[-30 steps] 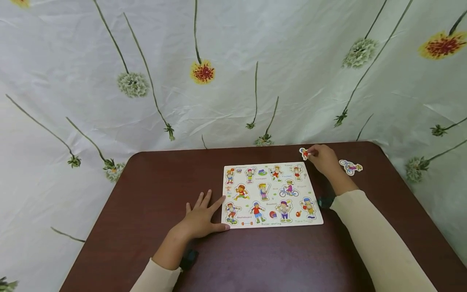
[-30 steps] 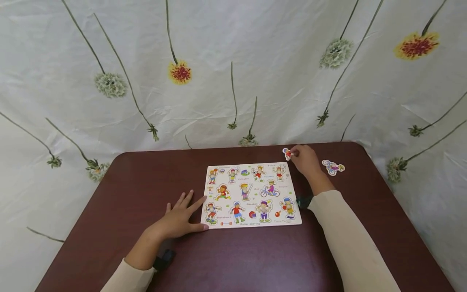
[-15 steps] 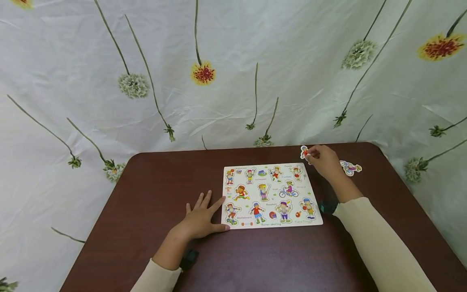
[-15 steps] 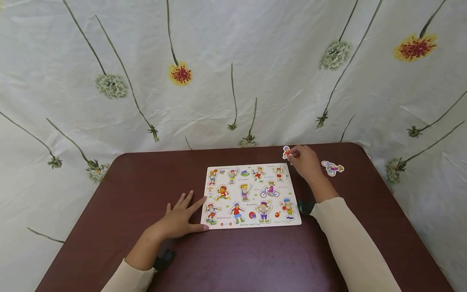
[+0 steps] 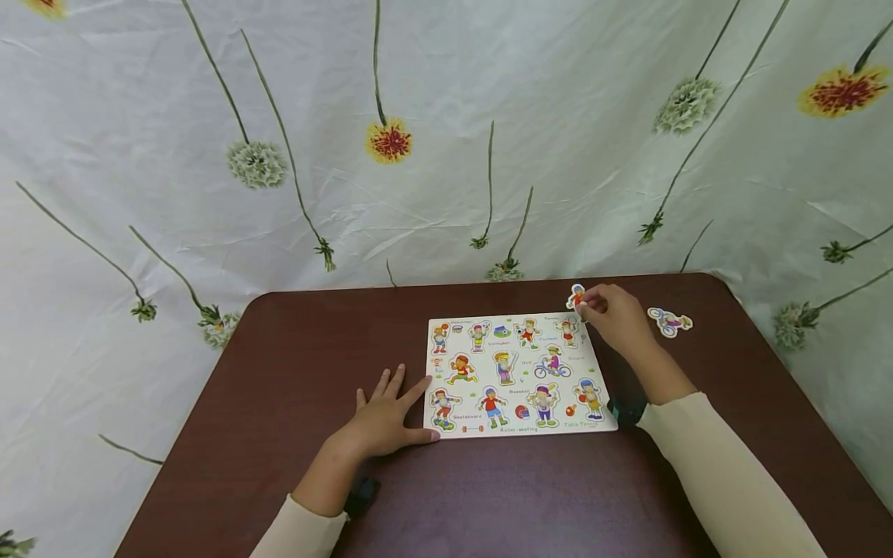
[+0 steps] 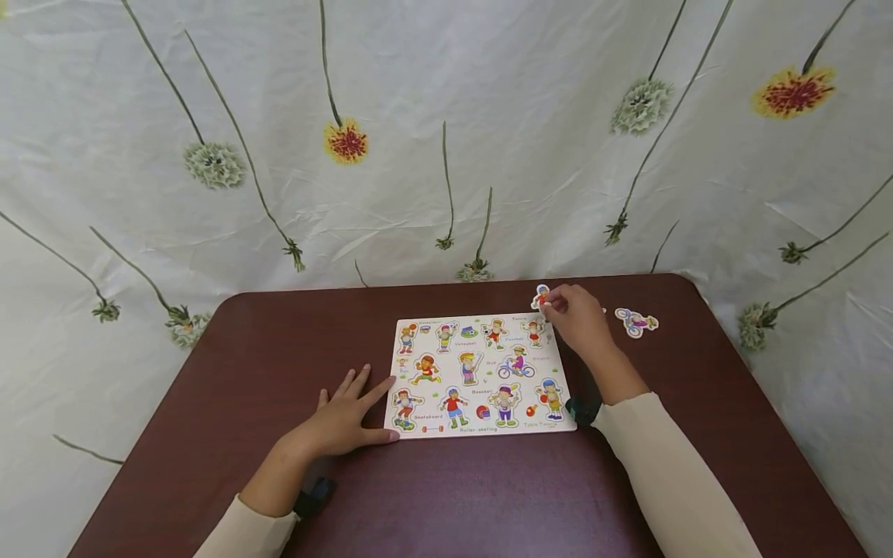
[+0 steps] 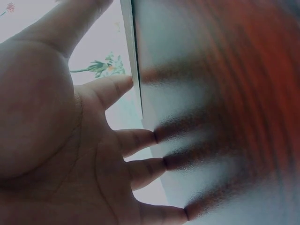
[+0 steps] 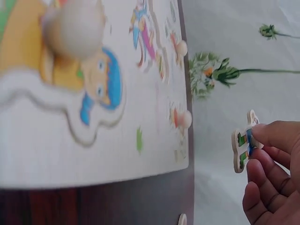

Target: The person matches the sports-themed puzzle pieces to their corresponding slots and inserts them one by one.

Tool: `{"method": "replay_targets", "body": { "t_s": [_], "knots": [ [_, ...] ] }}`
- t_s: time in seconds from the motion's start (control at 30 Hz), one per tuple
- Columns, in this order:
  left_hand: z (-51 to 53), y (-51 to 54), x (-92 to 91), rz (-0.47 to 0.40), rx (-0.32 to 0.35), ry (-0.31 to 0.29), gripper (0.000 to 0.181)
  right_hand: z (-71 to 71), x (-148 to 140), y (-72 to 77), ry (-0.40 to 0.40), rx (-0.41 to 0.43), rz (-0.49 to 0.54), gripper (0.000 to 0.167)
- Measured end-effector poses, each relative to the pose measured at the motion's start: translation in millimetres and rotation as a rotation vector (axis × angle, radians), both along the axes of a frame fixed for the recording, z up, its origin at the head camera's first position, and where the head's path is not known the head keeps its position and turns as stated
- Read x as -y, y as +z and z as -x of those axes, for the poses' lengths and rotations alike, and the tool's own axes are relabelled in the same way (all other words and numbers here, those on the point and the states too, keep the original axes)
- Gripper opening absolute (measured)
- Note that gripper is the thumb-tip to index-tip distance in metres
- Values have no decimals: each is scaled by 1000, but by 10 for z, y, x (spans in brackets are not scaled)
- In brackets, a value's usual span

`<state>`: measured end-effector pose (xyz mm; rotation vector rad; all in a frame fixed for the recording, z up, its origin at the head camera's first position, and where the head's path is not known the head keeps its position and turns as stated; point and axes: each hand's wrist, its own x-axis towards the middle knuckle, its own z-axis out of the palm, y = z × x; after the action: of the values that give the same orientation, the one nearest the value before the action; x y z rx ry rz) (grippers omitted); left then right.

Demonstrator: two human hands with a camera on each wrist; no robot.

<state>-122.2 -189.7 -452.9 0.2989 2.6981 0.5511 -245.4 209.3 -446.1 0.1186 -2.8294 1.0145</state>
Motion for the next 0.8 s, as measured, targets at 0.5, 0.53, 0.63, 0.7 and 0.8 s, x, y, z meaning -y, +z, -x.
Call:
{"method": "replay_targets", "body": {
  "t_s": [0.5,0.53,0.63,0.7,0.8],
  "knots": [
    [29,-42,6,12,3,1,93,-329,295,87,117,-32,-1,13],
    [29,-42,6,9,2,0,93,-353,315,88,128,-33,1,12],
    [24,-40,7,4,0,-2,93,-428,368,93,161,-24,6,10],
    [20,-36,6,3,0,-2,93,-481,407,101,176,-25,1,10],
    [20,-31,1,7,1,-3,93,-550,473,109,201,-38,-6,10]
  ]
}}
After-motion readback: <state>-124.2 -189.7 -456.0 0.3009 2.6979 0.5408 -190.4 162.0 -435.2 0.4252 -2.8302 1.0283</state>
